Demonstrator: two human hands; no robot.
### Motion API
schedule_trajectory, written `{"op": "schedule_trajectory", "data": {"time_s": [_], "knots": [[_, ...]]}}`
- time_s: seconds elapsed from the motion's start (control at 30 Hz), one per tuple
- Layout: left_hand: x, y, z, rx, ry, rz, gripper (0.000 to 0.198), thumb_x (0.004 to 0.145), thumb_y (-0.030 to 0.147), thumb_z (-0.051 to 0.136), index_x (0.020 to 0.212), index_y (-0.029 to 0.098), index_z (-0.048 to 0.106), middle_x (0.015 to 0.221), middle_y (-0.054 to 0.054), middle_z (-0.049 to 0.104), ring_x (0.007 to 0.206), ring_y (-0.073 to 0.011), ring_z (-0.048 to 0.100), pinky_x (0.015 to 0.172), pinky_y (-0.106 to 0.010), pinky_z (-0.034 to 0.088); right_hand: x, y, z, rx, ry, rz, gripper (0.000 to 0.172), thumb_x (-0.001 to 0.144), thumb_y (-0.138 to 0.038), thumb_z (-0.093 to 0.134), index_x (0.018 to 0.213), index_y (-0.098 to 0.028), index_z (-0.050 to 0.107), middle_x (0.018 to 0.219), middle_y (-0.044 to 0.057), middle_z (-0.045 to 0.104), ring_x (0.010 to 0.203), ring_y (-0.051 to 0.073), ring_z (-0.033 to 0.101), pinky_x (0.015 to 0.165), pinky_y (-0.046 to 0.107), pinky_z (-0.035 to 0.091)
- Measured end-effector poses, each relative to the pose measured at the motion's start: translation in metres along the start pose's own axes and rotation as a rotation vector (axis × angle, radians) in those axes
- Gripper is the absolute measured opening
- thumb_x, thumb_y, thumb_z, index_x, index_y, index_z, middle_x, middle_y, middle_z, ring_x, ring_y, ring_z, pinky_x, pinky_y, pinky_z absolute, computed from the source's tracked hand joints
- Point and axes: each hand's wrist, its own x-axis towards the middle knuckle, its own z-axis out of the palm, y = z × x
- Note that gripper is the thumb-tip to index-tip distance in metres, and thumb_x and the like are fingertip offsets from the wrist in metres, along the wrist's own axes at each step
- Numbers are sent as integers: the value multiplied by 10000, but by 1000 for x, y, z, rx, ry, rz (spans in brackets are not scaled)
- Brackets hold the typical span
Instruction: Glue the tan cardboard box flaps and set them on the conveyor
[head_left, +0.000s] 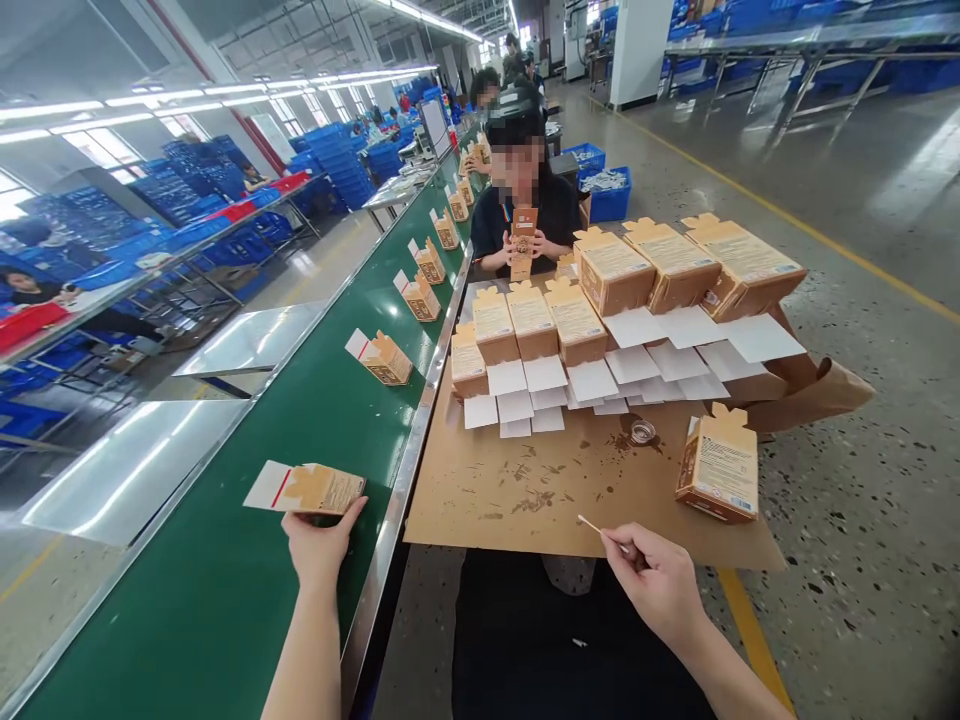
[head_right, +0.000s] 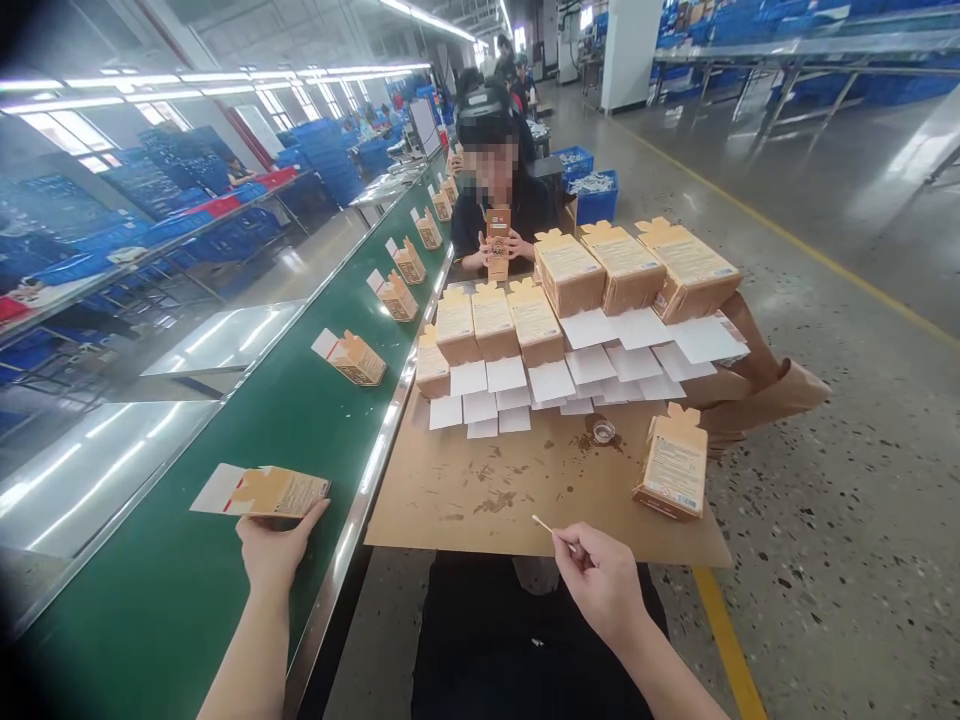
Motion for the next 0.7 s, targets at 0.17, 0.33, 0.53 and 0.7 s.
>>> {"op": "schedule_trajectory", "data": {"time_s": [0.17,0.33,0.53,0.7], "knots": [[-39,-13,-1,-282,272,131,919,564,467,1051,1321,288,560,1354,-85,620,1397,-400,699,1277,-693,578,1,-2,-14,-50,70,22,438,1107,-497,747,768,-234,834,585,-21,572,464,133,489,458,246,446],[-46,67,49,-509,-120,157,533,872,611,819,1256,259,704,1188,-54,680,1133,-273,742,1146,-514,632,3,-6,-16,-42,56,32,441,1095,-499,757,749,-233,825,570,-25,558,459,133,481,447,243,434],[-31,220,156,-169,-565,175,511,1014,681,693,1167,218,847,1424,-213,702,1513,-445,641,1282,-587,557,13,-14,-6,-5,85,-37,388,1090,-424,749,767,-234,847,568,-27,583,446,125,479,435,235,415],[-37,233,186,-142,-569,228,361,966,587,748,978,243,854,1376,-227,693,1613,-514,551,1390,-690,439,7,-17,-9,-34,144,-33,346,1079,-388,756,785,-235,851,577,-22,625,446,126,507,450,230,451]]}}
